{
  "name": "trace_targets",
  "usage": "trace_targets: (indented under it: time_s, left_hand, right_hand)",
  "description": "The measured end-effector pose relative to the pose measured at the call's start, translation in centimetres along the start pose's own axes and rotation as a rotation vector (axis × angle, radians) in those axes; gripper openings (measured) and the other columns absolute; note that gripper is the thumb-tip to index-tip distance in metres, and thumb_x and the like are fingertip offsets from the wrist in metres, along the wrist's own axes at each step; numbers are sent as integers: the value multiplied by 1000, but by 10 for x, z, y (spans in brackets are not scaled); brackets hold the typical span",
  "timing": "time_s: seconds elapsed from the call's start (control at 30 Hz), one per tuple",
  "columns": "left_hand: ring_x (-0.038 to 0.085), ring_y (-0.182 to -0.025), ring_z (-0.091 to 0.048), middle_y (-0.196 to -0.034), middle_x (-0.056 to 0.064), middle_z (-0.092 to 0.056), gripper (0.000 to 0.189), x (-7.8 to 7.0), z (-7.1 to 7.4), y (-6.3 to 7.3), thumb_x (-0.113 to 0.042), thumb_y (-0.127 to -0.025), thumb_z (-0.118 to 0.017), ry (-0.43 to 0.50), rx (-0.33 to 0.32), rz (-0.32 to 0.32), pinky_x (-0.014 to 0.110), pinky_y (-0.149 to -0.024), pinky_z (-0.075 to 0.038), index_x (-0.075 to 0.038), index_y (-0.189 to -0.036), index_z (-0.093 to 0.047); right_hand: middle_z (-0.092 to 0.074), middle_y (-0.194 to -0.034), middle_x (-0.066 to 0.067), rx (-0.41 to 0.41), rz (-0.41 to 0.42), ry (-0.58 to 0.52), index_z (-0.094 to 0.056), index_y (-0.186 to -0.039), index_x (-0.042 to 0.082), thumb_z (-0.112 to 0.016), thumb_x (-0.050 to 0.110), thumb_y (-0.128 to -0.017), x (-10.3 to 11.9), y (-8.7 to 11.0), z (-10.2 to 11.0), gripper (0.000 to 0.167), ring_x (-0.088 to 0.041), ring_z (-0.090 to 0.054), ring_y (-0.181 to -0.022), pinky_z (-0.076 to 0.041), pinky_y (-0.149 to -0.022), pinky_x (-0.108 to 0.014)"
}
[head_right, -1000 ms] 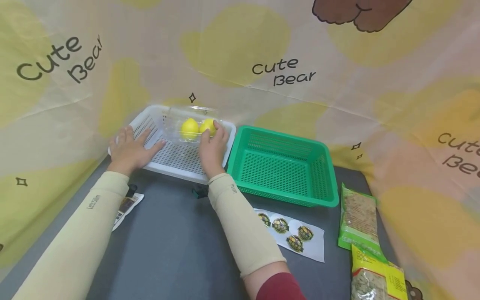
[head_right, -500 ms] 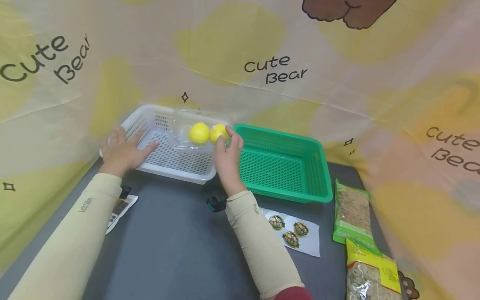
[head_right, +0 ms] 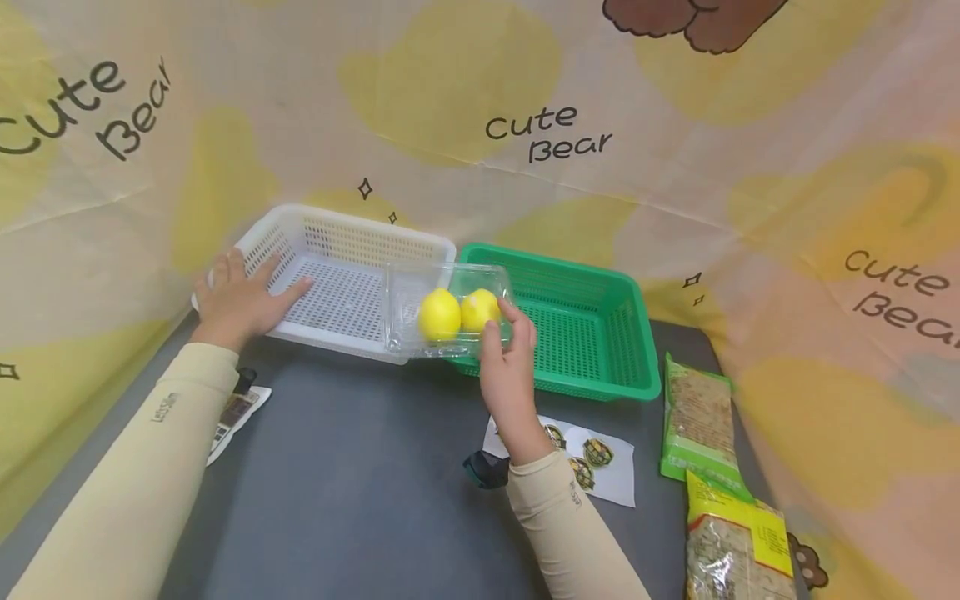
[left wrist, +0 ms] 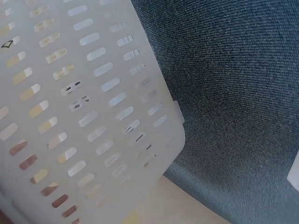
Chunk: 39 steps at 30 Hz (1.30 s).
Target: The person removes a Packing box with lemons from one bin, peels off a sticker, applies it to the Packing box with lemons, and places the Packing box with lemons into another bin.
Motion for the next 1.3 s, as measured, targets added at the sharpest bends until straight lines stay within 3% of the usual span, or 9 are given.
trace_targets:
  time_s: [0.27,0.53,0.6,0.77,1.07,1.3]
  left_hand:
    - [57,-155,14,-168,37,14,108,1,-2,-1,-88,-93,-30,2,8,-1,77,-115,12,-14,-170,-18]
    - [57,-154,16,-167,37,15,110,-1,0,-3,-90,-93,-29,-6,21,0,77,-115,12,-15,-171,-13]
    - [57,-154,15,-167,37,15,110,-1,0,-3,-90,-92,-28,-9,23,2,77,-115,11,-15,-171,-13]
    - [57,-155,14,-167,38,14,110,-1,0,-2,-90,-92,-29,-3,25,2,77,-116,10,-14,-171,-14]
    - [58,-154,16,-167,38,15,111,2,-1,-3,-91,-92,-27,-11,27,7,77,-115,11,-14,-171,-12]
    - [57,-154,17,-167,37,18,111,3,-3,-5,-92,-91,-25,-13,36,11,77,-115,13,-16,-171,-10]
  right_hand:
    - [-28,-168,-5,37,-70,-54,-36,-161,15,-43,28,-116,-24,57,15,48,-31,-55,-133,-55,-101,-48]
    - [-30,-167,-8,8,-123,-61,-38,-158,10,-43,22,-116,-36,109,18,45,-28,-55,-130,-54,-95,-32]
    - [-33,-165,-8,-7,-130,-58,-41,-156,9,-44,19,-115,-40,116,17,43,-26,-57,-119,-52,-91,-27]
    - [-39,-161,-11,-25,-127,-40,-47,-153,8,-49,10,-112,-54,130,10,41,-19,-56,-93,-49,-83,-24]
    - [-44,-154,-15,-15,-68,-28,-54,-147,4,-53,4,-109,-77,133,-15,38,-18,-62,-87,-57,-77,-27]
    - [-44,-153,-15,-36,-56,-18,-55,-144,3,-55,5,-108,-86,134,-25,36,-26,-55,-123,-60,-75,-27]
Point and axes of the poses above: each hand's wrist, its own y-axis away from the middle knuckle, its own z-axis out of the back of the hand, x = y × z, the point moved 8 cm from there along -y, towards the middle knuckle
